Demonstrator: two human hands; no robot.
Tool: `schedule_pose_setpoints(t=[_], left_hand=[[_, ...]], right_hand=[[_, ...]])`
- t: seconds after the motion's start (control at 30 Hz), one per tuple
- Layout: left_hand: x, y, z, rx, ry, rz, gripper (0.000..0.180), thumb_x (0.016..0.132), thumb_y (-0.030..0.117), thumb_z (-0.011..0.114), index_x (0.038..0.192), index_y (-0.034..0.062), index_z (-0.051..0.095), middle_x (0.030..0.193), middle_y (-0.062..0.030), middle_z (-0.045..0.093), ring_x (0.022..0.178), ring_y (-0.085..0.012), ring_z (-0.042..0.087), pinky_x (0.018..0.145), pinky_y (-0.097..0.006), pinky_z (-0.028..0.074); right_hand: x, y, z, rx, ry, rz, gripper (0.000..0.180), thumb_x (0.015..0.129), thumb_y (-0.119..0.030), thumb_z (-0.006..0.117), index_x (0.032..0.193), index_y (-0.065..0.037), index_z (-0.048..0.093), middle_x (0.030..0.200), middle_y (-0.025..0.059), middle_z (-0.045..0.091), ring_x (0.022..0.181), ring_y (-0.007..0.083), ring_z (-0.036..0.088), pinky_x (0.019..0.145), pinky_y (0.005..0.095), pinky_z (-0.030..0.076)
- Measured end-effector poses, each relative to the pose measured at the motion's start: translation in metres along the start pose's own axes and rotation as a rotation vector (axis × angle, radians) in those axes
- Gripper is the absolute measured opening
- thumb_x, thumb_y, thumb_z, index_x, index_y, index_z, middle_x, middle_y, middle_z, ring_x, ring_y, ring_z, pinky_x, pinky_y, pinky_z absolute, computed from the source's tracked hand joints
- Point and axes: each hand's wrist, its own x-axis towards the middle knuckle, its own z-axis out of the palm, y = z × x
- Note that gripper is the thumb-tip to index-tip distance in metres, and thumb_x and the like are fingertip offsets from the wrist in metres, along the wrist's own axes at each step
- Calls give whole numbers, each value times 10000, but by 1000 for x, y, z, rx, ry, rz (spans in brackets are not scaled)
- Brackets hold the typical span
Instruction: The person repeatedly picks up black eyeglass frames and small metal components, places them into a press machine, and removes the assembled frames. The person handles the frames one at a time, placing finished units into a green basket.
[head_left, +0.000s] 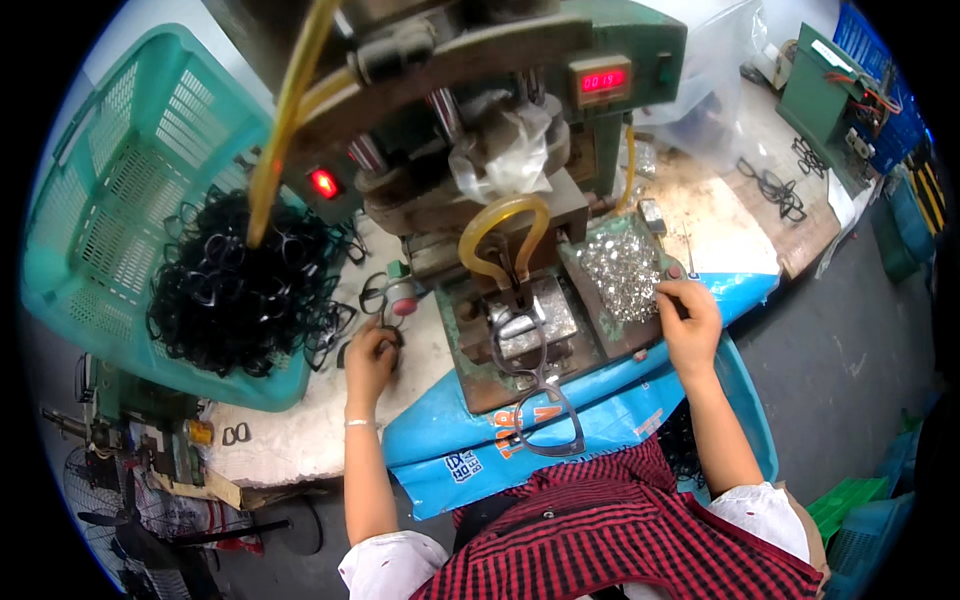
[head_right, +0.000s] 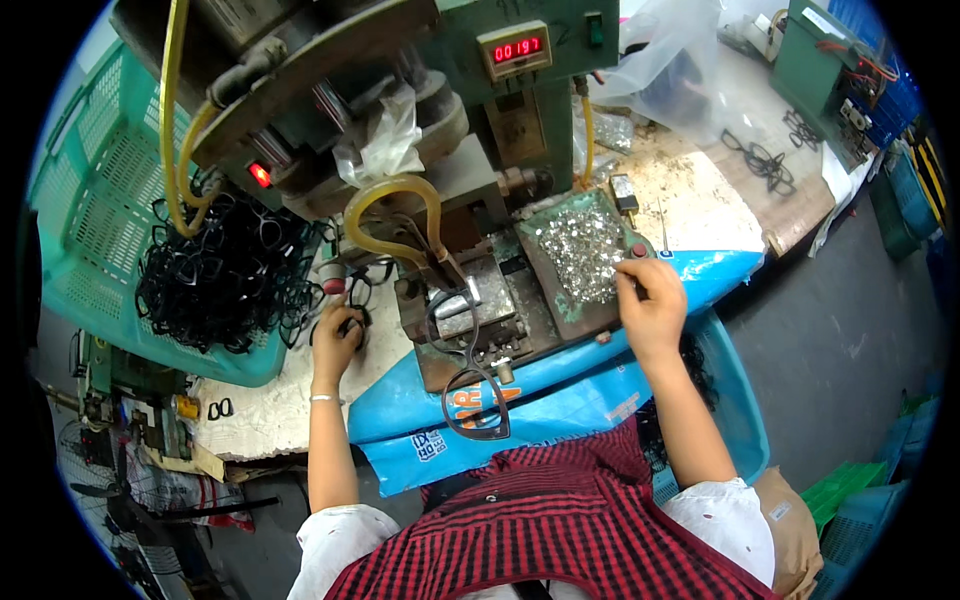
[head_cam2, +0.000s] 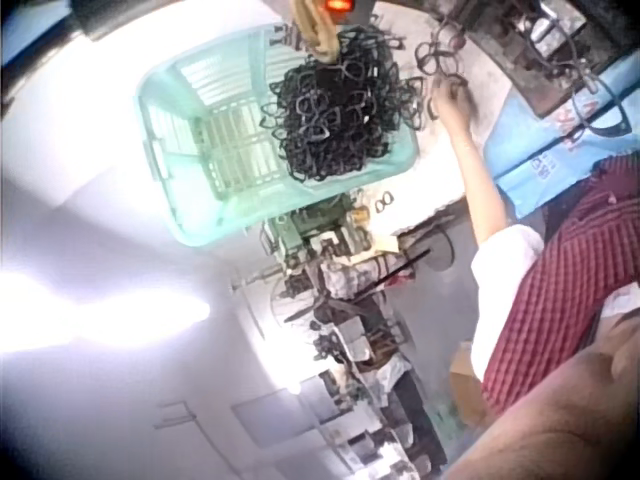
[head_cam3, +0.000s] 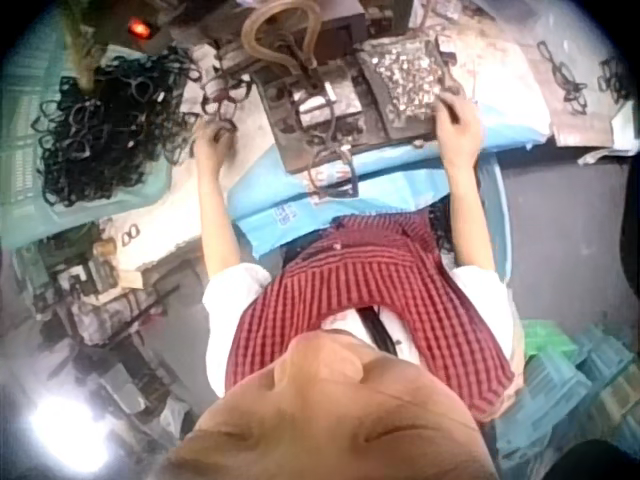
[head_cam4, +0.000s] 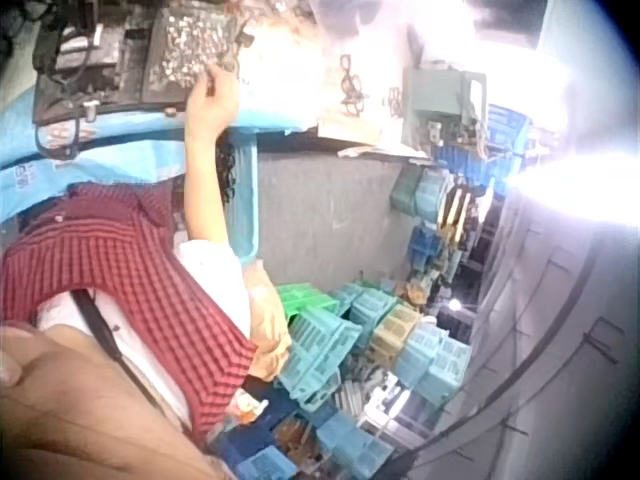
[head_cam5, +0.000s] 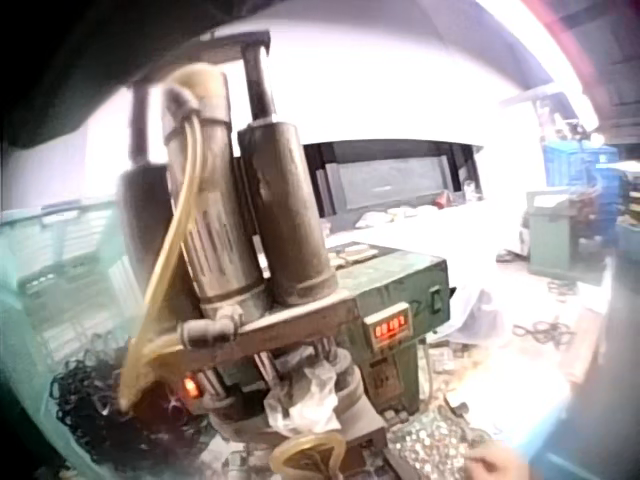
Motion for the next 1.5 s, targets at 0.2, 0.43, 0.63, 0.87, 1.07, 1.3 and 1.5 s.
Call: schedule_pose_setpoints(t=[0.2, 0.43, 0.63, 0.87, 1.07, 1.3, 1.5], left_hand=[[-22, 45, -21, -596, 294, -79, 105, 987, 107, 592, 1052, 30, 562, 1141, -95, 680, 939, -136, 620, 829, -253, 482], [-19, 75, 7, -833, 423, -195, 141, 1029, 186, 541, 977, 67, 486, 798, -34, 577, 647, -100, 543, 588, -234, 421], [-35, 99, 10, -1031, 380, -325, 163, 1033, 162, 528, 1091, 20, 583, 934, -88, 665, 825, -176, 664, 753, -298, 544], [-29, 171, -39, -1081, 564, 326, 173, 1031, 115, 497, 1135, 26, 603, 1068, -154, 669, 986, -237, 645, 908, -396, 516], [-53, 202, -68, -711, 441, 801, 222, 1006, 257, 546, 1119, 68, 574, 1036, -172, 659, 920, -285, 631, 835, -441, 532], [-32, 220, -26, -222, 82, 920, 272, 721, 126, 725, 991, 129, 760, 1109, -35, 720, 952, -244, 682, 919, -459, 521], [-27, 217, -21, -254, 21, 908, 268, 706, 75, 798, 960, 142, 742, 1037, -42, 733, 895, -251, 682, 900, -468, 509]], right_hand=[[0, -43, -16, 271, -129, 75, 116, 763, -11, 710, 879, -17, 715, 859, 100, 689, 824, 229, 643, 749, 319, 491], [28, -115, 58, 831, -339, 134, 297, 794, -15, 692, 1082, 8, 622, 900, 102, 711, 892, 155, 680, 796, 290, 512], [16, -113, 59, 784, -308, 182, 410, 797, -35, 701, 1177, 15, 554, 880, 81, 718, 871, 117, 663, 836, 260, 486], [17, -131, 50, 918, -366, 272, 493, 805, -19, 709, 1252, 42, 511, 879, 45, 700, 874, 80, 627, 840, 248, 483], [9, -150, 31, 958, -407, 296, 470, 846, 1, 663, 1295, 9, 527, 1132, 121, 669, 1076, 153, 627, 977, 294, 459], [26, -32, 36, -280, -219, -158, 213, 757, -131, 725, 956, -55, 714, 1241, 213, 596, 1257, 393, 503, 1039, 467, 425], [19, 14, 41, -241, -122, -182, 146, 738, -156, 751, 873, -110, 719, 1173, 142, 632, 1203, 344, 547, 963, 454, 471]])
